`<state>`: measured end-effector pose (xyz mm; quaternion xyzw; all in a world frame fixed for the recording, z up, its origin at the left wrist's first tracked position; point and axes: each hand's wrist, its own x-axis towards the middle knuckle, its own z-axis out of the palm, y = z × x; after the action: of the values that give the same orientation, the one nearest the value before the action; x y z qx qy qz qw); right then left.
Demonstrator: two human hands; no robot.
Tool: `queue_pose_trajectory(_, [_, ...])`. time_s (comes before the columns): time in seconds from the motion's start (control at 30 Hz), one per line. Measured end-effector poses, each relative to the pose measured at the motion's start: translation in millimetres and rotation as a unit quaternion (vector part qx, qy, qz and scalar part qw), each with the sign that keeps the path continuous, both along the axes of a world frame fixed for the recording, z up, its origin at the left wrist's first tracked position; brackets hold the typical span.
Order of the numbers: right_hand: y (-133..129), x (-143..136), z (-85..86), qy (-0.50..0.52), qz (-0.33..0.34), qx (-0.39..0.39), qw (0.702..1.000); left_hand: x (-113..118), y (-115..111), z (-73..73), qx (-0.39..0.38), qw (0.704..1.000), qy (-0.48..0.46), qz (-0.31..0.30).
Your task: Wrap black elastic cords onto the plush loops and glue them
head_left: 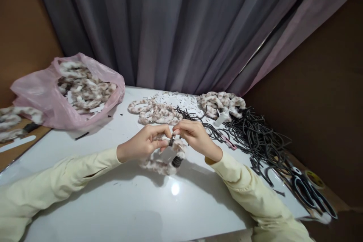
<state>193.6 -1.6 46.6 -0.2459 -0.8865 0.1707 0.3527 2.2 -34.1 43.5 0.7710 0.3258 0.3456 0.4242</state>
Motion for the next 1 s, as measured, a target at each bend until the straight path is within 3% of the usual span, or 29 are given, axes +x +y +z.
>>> queue_pose_trajectory(0.17, [4.8,-0.6,-4.0,0.017,0.012,-0.061,0.998,1.9,-4.6,-0.9,0.027,0.999,0.022,0.033])
queue_pose_trajectory(0.27, [7.2,-3.4,-10.6,0.035,-0.003,-0.152,0.988,3.3,-3.6,-3.0,0.06,0.995,0.048,0.063])
queue_pose_trajectory(0.43, [8.3,-10.7,-20.9,0.117,0.006,-0.336,0.935,4.7,-1.3,-9.0,0.115,0.989,0.04,0.088])
queue_pose_trajectory(0.53, [7.4,-13.1,-22.9,0.157,0.012,-0.4,0.903,3.9,-1.4,-14.4,0.174,0.981,0.029,0.076])
queue_pose_trajectory(0.67, [5.8,-14.3,-22.4,0.173,0.008,-0.419,0.891,1.9,-1.0,-20.6,0.246,0.964,0.046,0.09])
queue_pose_trajectory(0.87, [4.3,-16.3,-21.8,0.181,-0.001,-0.432,0.884,1.1,0.8,-24.1,0.254,0.96,0.024,0.117])
queue_pose_trajectory(1.0, [4.4,-17.2,-22.0,0.167,0.008,-0.431,0.887,1.1,-0.4,-26.9,0.304,0.946,0.012,0.108])
